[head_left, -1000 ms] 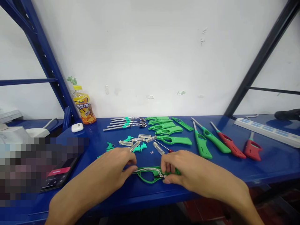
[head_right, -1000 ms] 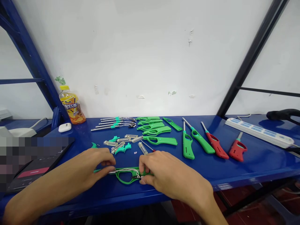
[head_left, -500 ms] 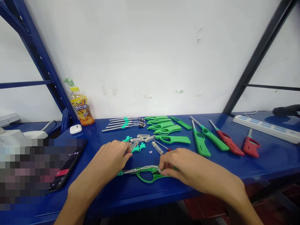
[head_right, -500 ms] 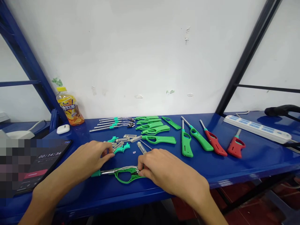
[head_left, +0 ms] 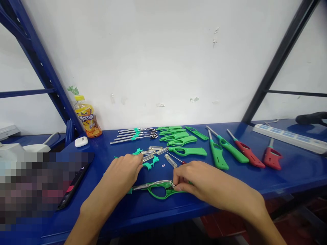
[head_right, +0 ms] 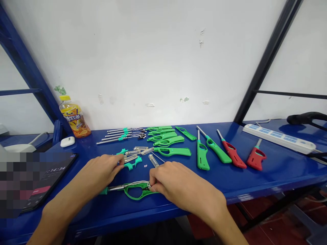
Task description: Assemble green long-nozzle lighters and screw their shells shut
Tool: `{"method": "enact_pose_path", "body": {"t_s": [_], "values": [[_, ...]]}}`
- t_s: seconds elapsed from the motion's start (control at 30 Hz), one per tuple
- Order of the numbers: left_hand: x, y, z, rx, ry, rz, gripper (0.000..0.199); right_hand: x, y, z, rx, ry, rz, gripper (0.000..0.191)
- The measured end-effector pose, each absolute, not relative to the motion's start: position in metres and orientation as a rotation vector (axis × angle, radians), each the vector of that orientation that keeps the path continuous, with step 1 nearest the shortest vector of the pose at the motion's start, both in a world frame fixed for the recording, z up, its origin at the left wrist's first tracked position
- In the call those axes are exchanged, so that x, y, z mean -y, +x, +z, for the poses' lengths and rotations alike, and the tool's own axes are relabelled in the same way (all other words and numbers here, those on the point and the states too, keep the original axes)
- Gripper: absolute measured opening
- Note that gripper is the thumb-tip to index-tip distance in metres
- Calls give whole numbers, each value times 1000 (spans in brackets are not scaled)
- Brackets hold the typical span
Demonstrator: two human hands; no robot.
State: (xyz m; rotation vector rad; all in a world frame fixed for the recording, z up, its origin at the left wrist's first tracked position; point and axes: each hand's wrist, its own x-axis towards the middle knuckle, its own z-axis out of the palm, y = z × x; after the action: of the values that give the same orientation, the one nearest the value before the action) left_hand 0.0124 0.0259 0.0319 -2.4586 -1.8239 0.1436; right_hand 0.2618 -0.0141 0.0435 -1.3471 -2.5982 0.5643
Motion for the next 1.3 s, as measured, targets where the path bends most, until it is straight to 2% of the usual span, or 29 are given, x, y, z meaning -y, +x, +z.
{"method": "enact_pose_path", "body": {"t_s": [0.27,0.4,0.6,0.87,1.13,1.3], "values": [[-20,2,43,1790,-2431,9,23,13,264,42,2609,-1297,521,17],[1,-4,46,1711,-2632,-158,23,13,266,43,2611,-1279,487,16],[18,11,38,1729,-2785,-25,21,15,266,46,2612,-1290,481,15],[11,26,32,1623,-2842,-29,20,13,268,44,2631,-1253,462,15],[13,39,33,1628,-2809,220,23,12,267,41,2664,-1187,434,15],[9,37,30,1581,-2810,168,23,11,268,42,2660,-1181,432,15]]}}
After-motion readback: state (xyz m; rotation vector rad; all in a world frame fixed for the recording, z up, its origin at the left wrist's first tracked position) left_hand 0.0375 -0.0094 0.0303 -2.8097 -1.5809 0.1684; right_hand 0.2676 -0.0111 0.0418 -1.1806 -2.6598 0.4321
